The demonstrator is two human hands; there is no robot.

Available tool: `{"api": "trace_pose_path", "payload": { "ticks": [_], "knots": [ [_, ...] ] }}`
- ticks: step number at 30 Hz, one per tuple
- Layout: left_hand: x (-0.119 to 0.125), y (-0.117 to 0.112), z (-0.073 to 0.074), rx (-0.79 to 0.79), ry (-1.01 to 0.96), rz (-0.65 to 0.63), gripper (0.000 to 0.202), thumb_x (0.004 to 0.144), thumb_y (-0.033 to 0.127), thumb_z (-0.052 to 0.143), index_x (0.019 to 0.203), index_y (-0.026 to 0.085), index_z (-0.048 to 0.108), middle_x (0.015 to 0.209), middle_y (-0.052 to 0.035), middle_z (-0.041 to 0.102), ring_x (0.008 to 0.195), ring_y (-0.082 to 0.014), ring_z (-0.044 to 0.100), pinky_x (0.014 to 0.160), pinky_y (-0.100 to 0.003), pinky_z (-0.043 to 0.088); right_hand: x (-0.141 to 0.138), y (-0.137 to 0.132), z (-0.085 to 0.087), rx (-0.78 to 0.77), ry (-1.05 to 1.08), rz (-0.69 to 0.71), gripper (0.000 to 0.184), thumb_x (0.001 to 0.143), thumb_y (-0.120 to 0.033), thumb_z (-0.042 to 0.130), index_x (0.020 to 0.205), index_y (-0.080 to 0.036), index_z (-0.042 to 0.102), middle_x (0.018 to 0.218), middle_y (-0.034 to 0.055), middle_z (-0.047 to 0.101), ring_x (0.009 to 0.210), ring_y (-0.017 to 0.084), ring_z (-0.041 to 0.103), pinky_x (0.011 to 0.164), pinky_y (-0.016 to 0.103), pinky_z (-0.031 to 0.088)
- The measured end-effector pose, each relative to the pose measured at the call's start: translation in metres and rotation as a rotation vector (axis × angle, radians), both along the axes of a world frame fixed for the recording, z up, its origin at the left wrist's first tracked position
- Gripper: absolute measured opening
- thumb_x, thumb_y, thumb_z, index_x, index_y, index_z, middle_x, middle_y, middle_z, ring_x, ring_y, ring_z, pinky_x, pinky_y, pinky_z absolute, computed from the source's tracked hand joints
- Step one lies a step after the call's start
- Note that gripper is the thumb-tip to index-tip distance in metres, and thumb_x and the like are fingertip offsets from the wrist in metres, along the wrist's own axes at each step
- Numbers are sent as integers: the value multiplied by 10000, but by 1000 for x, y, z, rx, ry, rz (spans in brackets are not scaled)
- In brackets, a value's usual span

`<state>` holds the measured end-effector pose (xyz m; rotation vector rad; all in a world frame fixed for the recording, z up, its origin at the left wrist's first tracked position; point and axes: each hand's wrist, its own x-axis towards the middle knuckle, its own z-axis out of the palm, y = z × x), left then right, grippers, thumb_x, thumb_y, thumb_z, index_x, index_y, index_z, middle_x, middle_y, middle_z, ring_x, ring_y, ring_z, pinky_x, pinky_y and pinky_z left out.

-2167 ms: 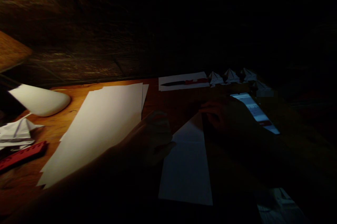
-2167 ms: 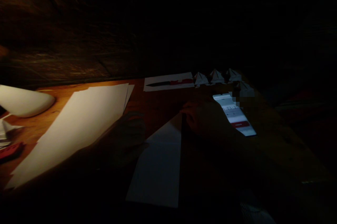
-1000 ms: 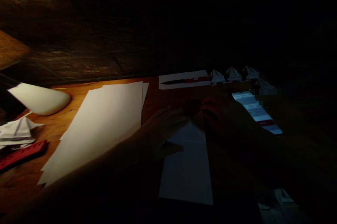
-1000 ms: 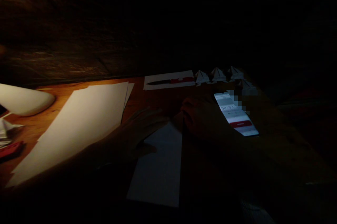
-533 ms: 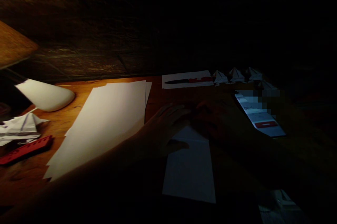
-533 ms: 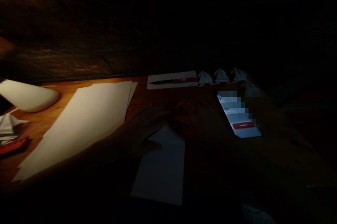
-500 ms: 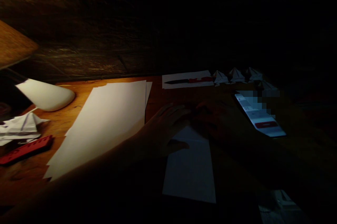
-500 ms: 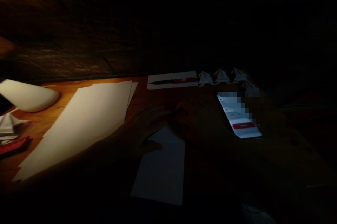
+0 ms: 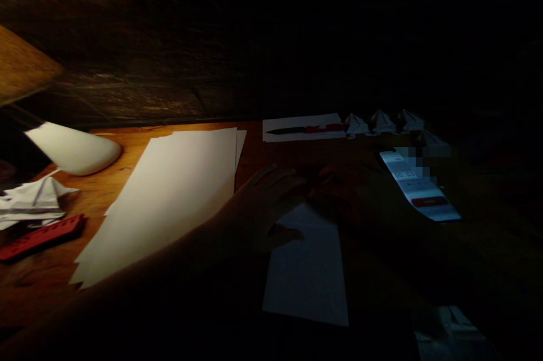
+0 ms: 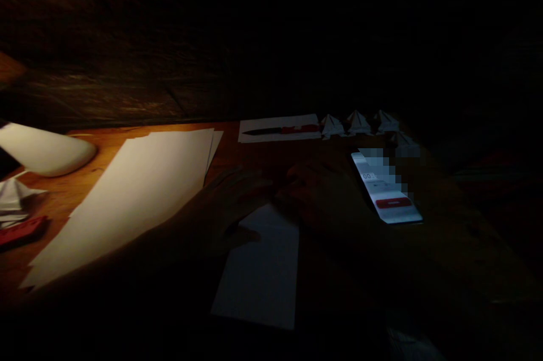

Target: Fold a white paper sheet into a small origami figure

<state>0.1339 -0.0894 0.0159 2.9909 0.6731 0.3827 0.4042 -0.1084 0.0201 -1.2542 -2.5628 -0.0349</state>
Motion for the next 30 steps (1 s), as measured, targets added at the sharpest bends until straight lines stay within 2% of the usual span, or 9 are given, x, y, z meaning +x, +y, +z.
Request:
{"api": "trace_pose_path", "payload": {
  "ticks": [3, 7, 11, 17, 25, 30],
  "knots": [
    [-3, 0, 0, 5, -21, -2, 615, 943, 523, 650, 1457, 206, 531, 1558, -158, 484, 1478, -381, 382, 1227, -651, 281, 1, 0, 0, -7, 1, -5, 255, 988, -273, 602, 1155, -316, 791, 1287, 47, 702, 1142, 278, 637, 957, 460, 442],
    [-5, -1, 2, 4, -22, 9, 594, 956, 550, 634, 1452, 236, 541, 1546, -137, 498, 1474, -366, 392, 1227, -641, 294, 2, 1, 1, -6, -20, -6, 290, 927, -201, 640, 1158, -295, 787, 1292, 46, 700, 1129, 289, 645, 944, 469, 438],
    [-7, -3, 6, 17, -23, 11, 525, 969, 550, 618, 1369, 210, 617, 1515, -149, 526, 1450, -372, 416, 1216, -653, 301, 4, 2, 4, -4, -19, -10, 324, 920, -166, 611, 1162, -288, 788, 1270, 44, 710, 1108, 284, 659, 908, 460, 453],
    [-6, -5, 9, 10, -19, 18, 443, 969, 552, 618, 1262, 225, 679, 1513, -123, 537, 1449, -357, 423, 1215, -632, 319, 11, 5, 5, 24, -32, -57, 349, 897, -141, 588, 1129, -286, 804, 1283, 52, 715, 1114, 306, 660, 933, 488, 459],
    [-6, -4, 11, 3, -44, 9, 440, 972, 522, 634, 1271, 203, 685, 1458, -140, 582, 1411, -360, 462, 1185, -636, 352, 11, 6, 5, 10, -37, -77, 371, 887, -131, 588, 1134, -305, 803, 1275, 39, 722, 1129, 298, 651, 958, 484, 450],
    [-8, -5, 15, -4, -53, 13, 315, 967, 495, 657, 1036, 212, 776, 1424, -117, 616, 1385, -352, 494, 1184, -617, 353, 13, 7, 5, 1, -7, -77, 376, 888, -136, 575, 1130, -302, 812, 1261, 48, 726, 1111, 303, 662, 938, 488, 469]
  ]
}}
